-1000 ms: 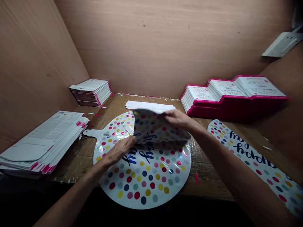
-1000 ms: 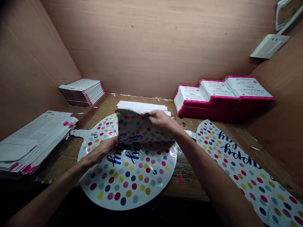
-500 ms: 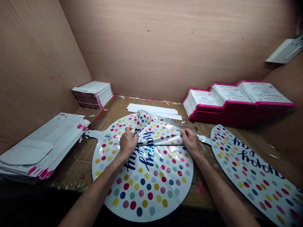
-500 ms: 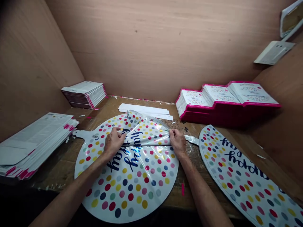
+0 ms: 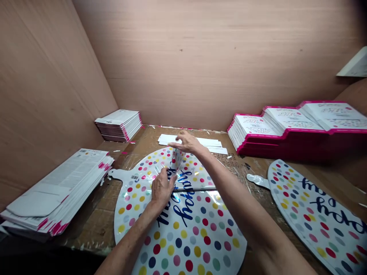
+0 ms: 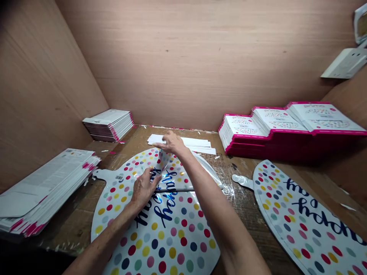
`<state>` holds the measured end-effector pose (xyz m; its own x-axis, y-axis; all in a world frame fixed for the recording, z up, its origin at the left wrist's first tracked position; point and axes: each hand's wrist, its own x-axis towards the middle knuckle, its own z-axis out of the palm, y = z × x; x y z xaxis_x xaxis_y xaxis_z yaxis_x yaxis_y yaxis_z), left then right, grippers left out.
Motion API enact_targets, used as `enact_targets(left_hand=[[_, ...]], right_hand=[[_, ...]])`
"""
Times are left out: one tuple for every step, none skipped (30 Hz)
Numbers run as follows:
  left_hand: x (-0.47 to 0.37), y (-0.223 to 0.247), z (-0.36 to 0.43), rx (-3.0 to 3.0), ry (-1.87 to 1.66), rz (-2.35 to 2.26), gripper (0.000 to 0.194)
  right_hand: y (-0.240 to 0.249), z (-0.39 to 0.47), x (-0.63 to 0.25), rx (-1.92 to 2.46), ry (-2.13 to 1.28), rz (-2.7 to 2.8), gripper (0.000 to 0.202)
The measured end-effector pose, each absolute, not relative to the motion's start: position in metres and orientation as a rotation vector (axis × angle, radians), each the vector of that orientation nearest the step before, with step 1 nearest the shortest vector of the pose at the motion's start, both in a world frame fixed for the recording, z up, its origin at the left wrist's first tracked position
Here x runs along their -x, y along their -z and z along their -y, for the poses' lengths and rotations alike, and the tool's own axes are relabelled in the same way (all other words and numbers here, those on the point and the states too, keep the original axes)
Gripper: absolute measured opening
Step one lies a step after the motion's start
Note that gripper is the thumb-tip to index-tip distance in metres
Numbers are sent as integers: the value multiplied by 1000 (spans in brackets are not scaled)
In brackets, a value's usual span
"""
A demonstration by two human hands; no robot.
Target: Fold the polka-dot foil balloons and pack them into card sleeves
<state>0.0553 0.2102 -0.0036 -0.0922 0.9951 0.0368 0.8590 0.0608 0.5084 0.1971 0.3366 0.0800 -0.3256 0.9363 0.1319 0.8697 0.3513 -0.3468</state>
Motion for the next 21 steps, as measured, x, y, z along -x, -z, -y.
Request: enact_targets(left_hand=[[-54,4,-211,-1863,-598,-2003,39],[-53,4,-213,-1857,-605,-1989,39],[-52,3,-215,-1839,-605,-1983,40],[-51,3,-218,-1811,-599,-1983,41],[-50,2,-221,-1775,-590,-1989,43],[-48,1,-224,-1739,-581,-1990,44],[-47,0,-227,-1706,-574,-1983,45],[-45,-1,-230,-1680,-570,-1965,46],[-44,-3,-231,-1661,-567,-1941,47],[-43,-5,-231,-1655,-564,-1923,48],[-43,-7,-229,-1669,-563,-1926,49],[-44,-10,-228,-1707,-568,-1962,51],[-45,-12,-226,-1770,-584,-2027,52],[-48,-13,-224,-1858,-612,-2100,53],[-52,-13,-224,-1972,-641,-2152,53],[-56,-12,-225,-2102,-654,-2161,54],[-60,-10,-228,-2233,-633,-2120,56],[-64,-7,-233,-2354,-569,-2035,57],[-68,-2,-238,-2452,-474,-1933,59],[-70,3,-243,-2516,-373,-1847,60],[-71,9,-248,-2546,-288,-1792,61]], right_hand=[[-82,-348,-185,1692,-369,2324,42],[-81,-357,-175,1765,-407,2311,41],[-77,-361,-169,1811,-411,2278,39],[-71,-362,-166,1844,-387,2236,39],[-64,-359,-166,1872,-338,2175,40],[-56,-353,-170,1876,-265,2102,41],[-48,-342,-177,1839,-181,2030,44],[-41,-327,-186,1757,-101,1974,46],[-34,-310,-198,1639,-38,1947,48],[-28,-290,-212,1502,2,1956,49],[-22,-268,-226,1385,11,2004,49],[-17,-247,-240,1308,0,2108,50],[-13,-227,-253,1293,10,2194,50],[-9,-209,-264,1305,28,2265,50],[-6,-195,-274,1326,41,2340,50],[-5,-185,-282,1353,54,2410,51],[-4,-179,-289,1373,64,2481,50],[-4,-177,-294,1387,74,2551,50],[-5,-179,-299,1401,87,2616,50],[-6,-183,-303,1419,104,2669,49],[-8,-190,-306,1448,117,2708,47]])
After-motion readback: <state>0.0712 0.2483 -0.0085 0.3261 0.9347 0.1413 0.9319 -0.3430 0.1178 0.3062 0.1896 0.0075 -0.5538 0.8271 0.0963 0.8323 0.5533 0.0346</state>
